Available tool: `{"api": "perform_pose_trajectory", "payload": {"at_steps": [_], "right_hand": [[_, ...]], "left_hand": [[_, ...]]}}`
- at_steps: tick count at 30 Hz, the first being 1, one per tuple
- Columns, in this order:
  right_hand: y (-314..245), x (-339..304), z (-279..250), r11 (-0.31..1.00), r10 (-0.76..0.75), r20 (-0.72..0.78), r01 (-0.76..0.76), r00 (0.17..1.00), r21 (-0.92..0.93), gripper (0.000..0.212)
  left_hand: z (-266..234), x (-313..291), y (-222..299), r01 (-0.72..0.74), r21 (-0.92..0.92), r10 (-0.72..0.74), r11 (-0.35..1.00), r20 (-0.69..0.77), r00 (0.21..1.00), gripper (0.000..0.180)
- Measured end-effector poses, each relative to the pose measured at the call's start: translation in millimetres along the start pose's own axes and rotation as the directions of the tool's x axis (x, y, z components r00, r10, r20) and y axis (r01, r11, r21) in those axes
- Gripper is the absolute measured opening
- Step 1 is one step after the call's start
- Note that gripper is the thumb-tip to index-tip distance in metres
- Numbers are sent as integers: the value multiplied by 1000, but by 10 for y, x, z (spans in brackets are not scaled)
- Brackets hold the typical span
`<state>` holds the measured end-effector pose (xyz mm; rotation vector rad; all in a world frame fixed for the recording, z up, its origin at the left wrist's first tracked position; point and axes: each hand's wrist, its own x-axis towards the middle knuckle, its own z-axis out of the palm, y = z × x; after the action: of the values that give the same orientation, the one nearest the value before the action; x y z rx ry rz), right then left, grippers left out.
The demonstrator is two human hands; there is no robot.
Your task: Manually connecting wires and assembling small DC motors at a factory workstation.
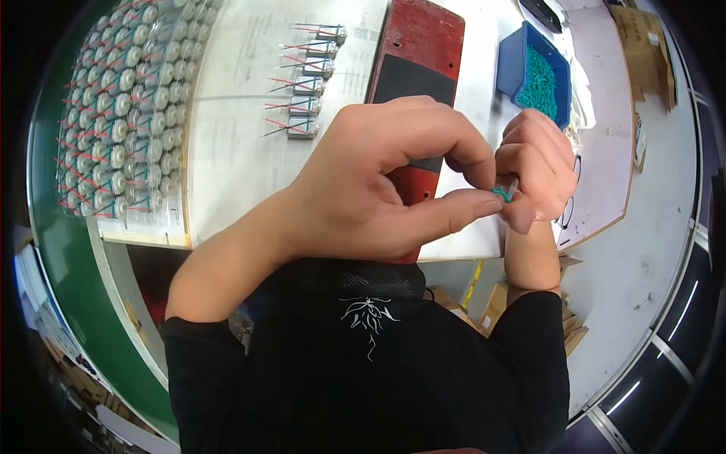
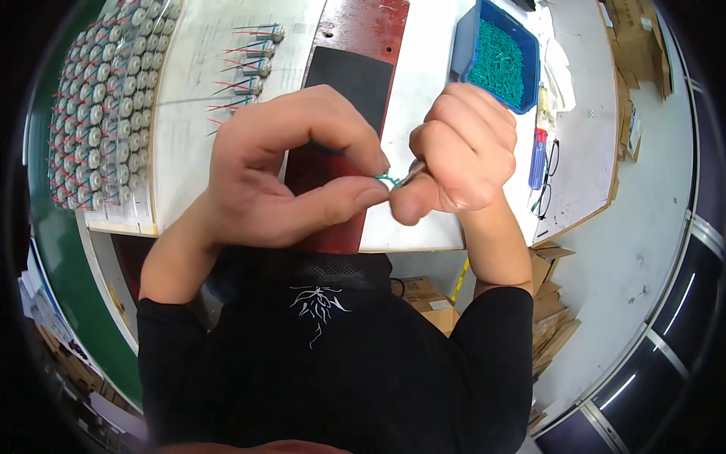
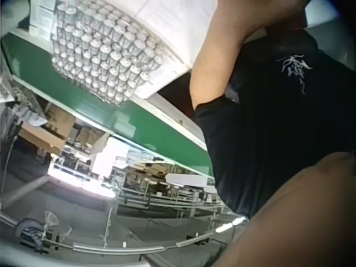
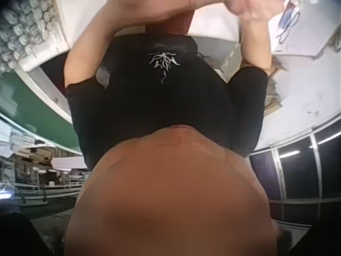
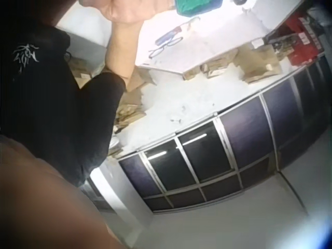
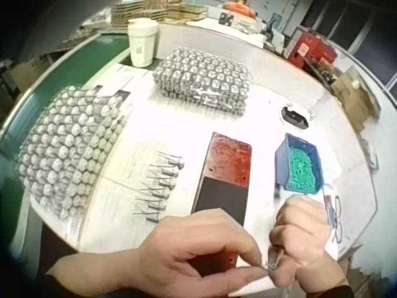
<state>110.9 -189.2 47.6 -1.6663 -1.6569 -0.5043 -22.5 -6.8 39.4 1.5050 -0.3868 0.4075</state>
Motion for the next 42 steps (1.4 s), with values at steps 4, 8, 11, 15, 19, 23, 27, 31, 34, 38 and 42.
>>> {"api": "perform_pose_trajectory", "payload": {"at_steps": [4, 8, 11, 15, 19, 23, 27, 31, 34, 38, 42], "right_hand": [[40, 14, -1, 999, -52, -32, 52, 998, 1, 78], [-102, -34, -28, 976, 162, -55, -152, 985, 154, 68], [-64, -34, 20, 975, 200, -75, -191, 977, 109, 55], [-3, -48, 37, 926, 368, -70, -358, 927, 122, 35], [-8, -27, 5, 826, 534, 87, -541, 841, 160, 20], [-102, 54, -5, 778, 541, 295, -602, 788, 181, 25], [-210, 53, 79, 805, 485, 392, -574, 782, 150, 30], [-181, -54, 171, 828, 455, 394, -542, 799, 142, 31], [-141, -90, 168, 839, 441, 380, -524, 813, 148, 31], [-163, -103, 177, 841, 441, 371, -520, 818, 148, 32], [-147, -111, 197, 843, 426, 362, -509, 829, 173, 32]], "left_hand": [[8, 26, -4, -95, 50, 95, 994, -7, 995, 17], [-36, 30, -53, -185, 124, 188, 975, -16, 982, 17], [-33, 8, -48, -102, 158, 113, 982, -68, 991, 17], [-64, -11, -50, 83, 123, -50, 989, -249, 967, 16], [-295, -18, -101, 15, -51, -35, 999, -436, 899, 17], [-466, -16, -97, -70, -234, -75, 970, -557, 827, 18], [-537, 56, 136, 20, -160, -119, 987, -641, 758, 18], [-531, -62, 387, 365, 179, -172, 914, -642, 747, 17], [-481, -301, 463, 396, 624, -134, 674, -424, 896, 7], [-308, -684, 310, 434, 790, -276, 432, -343, 898, 10], [-151, -755, 189, 506, 773, -240, 384, -446, 863, 10]]}}
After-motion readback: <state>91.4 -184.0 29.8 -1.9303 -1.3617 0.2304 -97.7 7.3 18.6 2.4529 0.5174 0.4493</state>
